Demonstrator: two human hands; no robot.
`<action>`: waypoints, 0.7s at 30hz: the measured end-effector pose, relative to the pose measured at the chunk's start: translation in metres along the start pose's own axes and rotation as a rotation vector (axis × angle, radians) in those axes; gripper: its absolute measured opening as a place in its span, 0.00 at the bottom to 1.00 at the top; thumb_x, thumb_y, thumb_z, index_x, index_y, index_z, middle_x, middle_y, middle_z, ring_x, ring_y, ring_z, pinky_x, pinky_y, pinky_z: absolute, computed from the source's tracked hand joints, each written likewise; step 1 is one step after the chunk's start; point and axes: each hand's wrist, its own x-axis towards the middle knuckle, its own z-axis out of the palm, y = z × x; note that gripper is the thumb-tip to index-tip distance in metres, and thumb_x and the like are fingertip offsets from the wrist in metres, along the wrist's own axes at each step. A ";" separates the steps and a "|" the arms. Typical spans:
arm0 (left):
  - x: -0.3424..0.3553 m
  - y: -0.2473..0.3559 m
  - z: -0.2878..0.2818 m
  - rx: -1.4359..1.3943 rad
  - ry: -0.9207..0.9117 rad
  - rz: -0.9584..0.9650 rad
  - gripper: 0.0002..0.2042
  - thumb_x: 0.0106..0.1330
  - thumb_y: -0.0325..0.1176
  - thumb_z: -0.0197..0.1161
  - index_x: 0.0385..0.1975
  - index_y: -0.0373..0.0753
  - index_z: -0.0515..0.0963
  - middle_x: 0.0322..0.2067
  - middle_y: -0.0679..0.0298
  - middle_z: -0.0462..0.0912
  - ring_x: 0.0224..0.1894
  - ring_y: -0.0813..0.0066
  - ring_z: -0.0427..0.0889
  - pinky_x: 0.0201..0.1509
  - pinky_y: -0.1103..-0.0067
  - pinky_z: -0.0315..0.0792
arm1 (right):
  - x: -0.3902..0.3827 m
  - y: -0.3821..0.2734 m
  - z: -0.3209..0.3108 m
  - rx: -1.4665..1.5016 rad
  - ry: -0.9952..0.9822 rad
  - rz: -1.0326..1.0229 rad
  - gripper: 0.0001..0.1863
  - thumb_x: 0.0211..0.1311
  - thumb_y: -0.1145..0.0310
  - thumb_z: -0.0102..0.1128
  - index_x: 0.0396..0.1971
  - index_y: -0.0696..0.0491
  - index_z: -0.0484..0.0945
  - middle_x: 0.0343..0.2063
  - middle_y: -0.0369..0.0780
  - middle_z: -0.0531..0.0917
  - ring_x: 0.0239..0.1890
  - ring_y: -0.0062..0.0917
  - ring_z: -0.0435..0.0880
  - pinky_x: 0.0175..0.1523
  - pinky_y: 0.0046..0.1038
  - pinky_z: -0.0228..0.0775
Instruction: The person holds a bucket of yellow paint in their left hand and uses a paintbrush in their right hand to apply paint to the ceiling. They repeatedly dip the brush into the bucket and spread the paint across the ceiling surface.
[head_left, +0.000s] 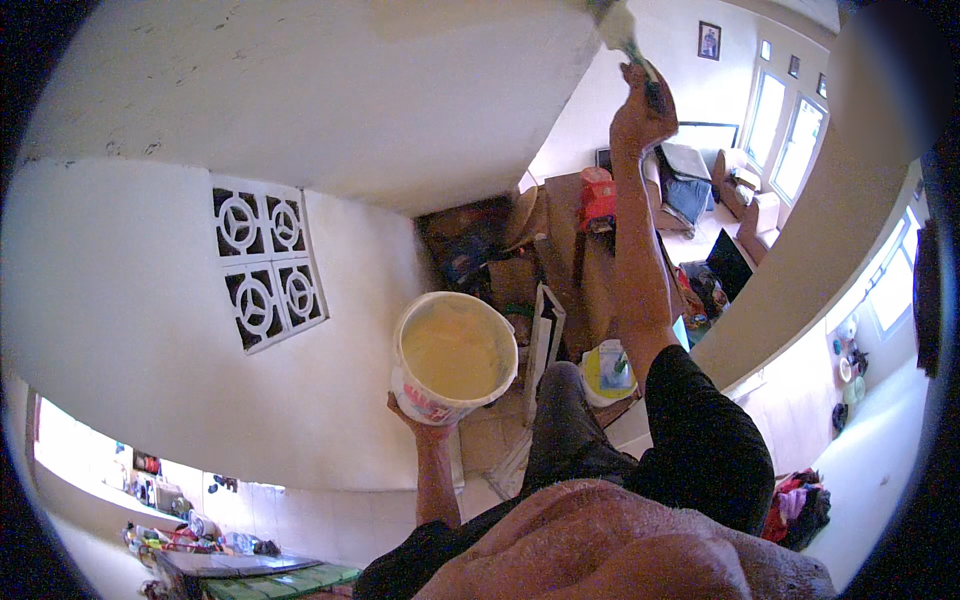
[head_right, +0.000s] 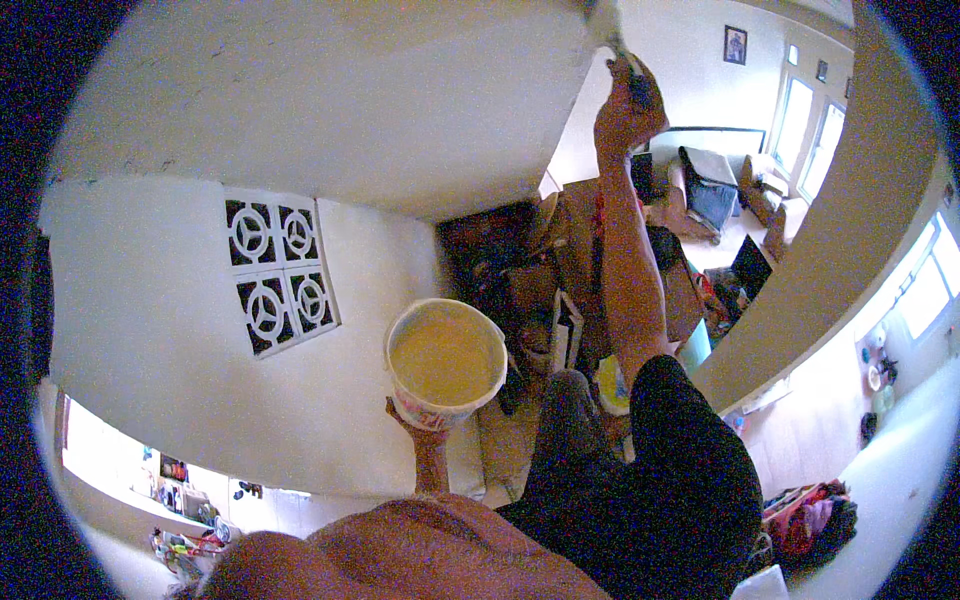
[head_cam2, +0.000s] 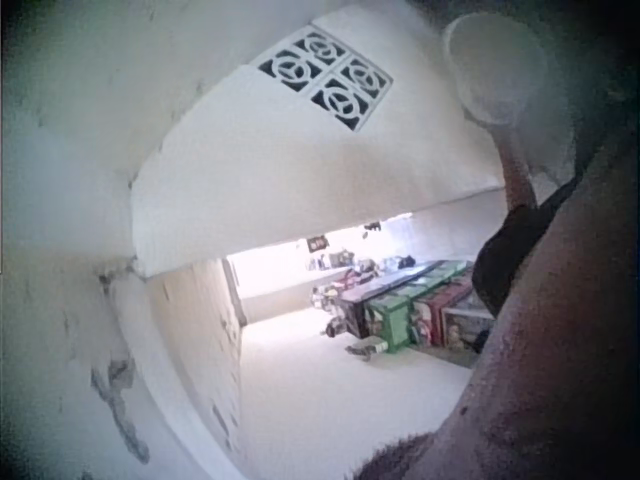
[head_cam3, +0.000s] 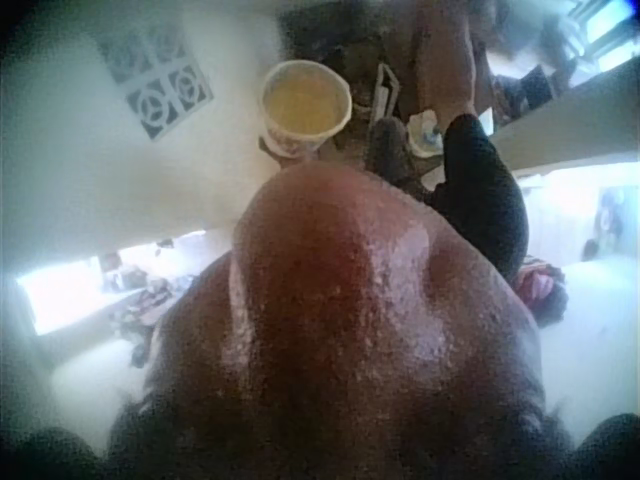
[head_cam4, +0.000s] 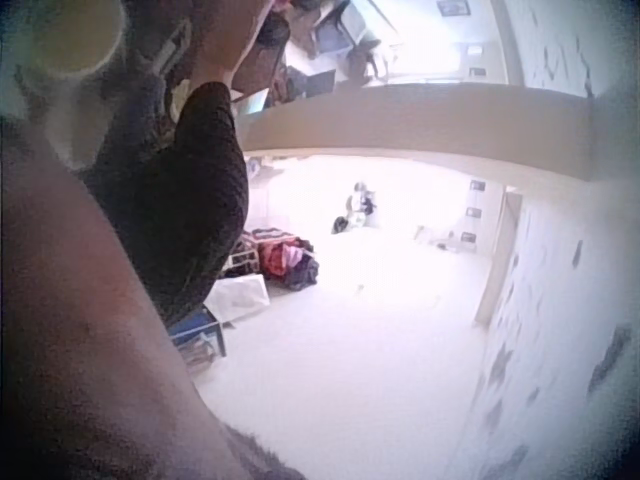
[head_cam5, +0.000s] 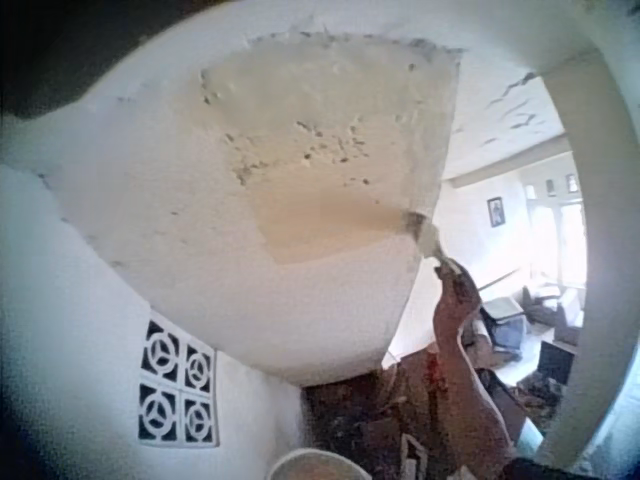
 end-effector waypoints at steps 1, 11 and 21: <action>0.001 0.000 -0.004 -0.069 -0.038 -0.032 0.42 0.53 0.71 0.42 0.65 0.51 0.60 0.64 0.62 0.64 0.63 0.52 0.64 0.61 0.48 0.61 | 0.003 -0.007 -0.004 0.008 0.056 -0.002 0.09 0.55 0.78 0.64 0.36 0.66 0.82 0.29 0.45 0.86 0.34 0.26 0.86 0.42 0.25 0.79; -0.003 0.001 -0.019 -0.075 -0.131 -0.063 0.43 0.53 0.73 0.42 0.68 0.54 0.56 0.67 0.61 0.58 0.66 0.50 0.59 0.62 0.41 0.56 | -0.110 -0.047 0.077 -0.118 -0.286 -0.195 0.11 0.54 0.70 0.69 0.38 0.55 0.84 0.29 0.40 0.86 0.29 0.21 0.84 0.34 0.23 0.76; -0.003 0.001 -0.009 -0.069 -0.217 -0.056 0.44 0.53 0.73 0.44 0.68 0.54 0.56 0.67 0.61 0.57 0.67 0.50 0.58 0.62 0.41 0.56 | 0.008 0.015 0.012 -0.186 -0.282 -0.124 0.11 0.56 0.70 0.68 0.39 0.56 0.84 0.31 0.36 0.87 0.29 0.14 0.82 0.36 0.20 0.76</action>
